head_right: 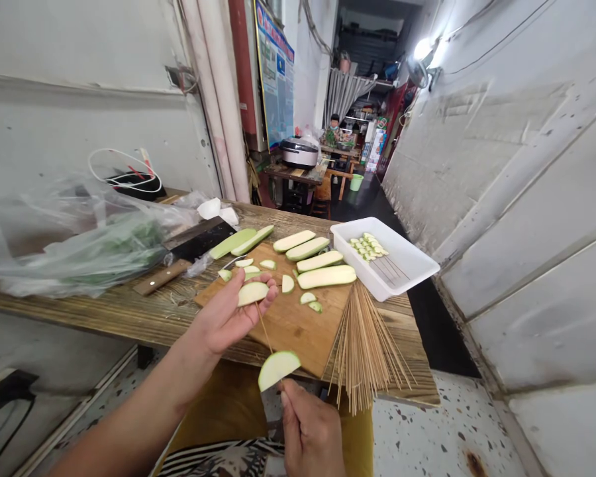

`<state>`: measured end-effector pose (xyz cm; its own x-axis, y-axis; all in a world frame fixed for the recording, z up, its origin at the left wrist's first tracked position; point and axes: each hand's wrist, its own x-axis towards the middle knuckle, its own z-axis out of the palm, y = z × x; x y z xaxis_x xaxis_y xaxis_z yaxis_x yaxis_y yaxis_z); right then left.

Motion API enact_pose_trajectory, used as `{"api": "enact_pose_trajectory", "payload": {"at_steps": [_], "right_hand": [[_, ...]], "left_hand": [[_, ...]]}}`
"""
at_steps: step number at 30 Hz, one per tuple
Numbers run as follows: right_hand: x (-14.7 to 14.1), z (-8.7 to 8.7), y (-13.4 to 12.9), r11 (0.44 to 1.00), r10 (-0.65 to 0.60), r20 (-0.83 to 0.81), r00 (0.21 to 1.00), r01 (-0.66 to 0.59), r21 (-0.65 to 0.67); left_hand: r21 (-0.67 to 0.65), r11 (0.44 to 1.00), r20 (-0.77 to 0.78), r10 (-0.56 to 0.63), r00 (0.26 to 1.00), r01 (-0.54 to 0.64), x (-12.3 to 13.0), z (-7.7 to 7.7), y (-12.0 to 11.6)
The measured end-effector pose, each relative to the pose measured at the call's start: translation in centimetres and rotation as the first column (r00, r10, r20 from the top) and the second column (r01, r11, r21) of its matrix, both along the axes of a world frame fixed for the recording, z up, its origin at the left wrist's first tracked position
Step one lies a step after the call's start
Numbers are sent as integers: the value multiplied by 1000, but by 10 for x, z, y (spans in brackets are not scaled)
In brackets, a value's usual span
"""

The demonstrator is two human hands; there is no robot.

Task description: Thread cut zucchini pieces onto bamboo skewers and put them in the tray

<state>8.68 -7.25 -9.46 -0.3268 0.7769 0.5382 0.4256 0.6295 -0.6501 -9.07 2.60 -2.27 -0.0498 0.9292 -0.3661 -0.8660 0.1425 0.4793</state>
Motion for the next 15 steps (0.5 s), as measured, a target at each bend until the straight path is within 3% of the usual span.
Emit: {"api": "enact_pose_trajectory", "payload": {"at_steps": [5, 10, 15], "right_hand": [[9, -6, 4, 992, 19, 55, 998, -26, 121], [19, -12, 5, 994, 59, 131, 990, -71, 84], [22, -17, 5, 993, 27, 122, 992, -40, 109]], "left_hand": [[-11, 1000, 8, -16, 1000, 16, 3, 6, -4], [-2, 1000, 18, -25, 1000, 25, 8, 7, -8], [31, 999, -8, -10, 1000, 11, 13, 8, -11]]}}
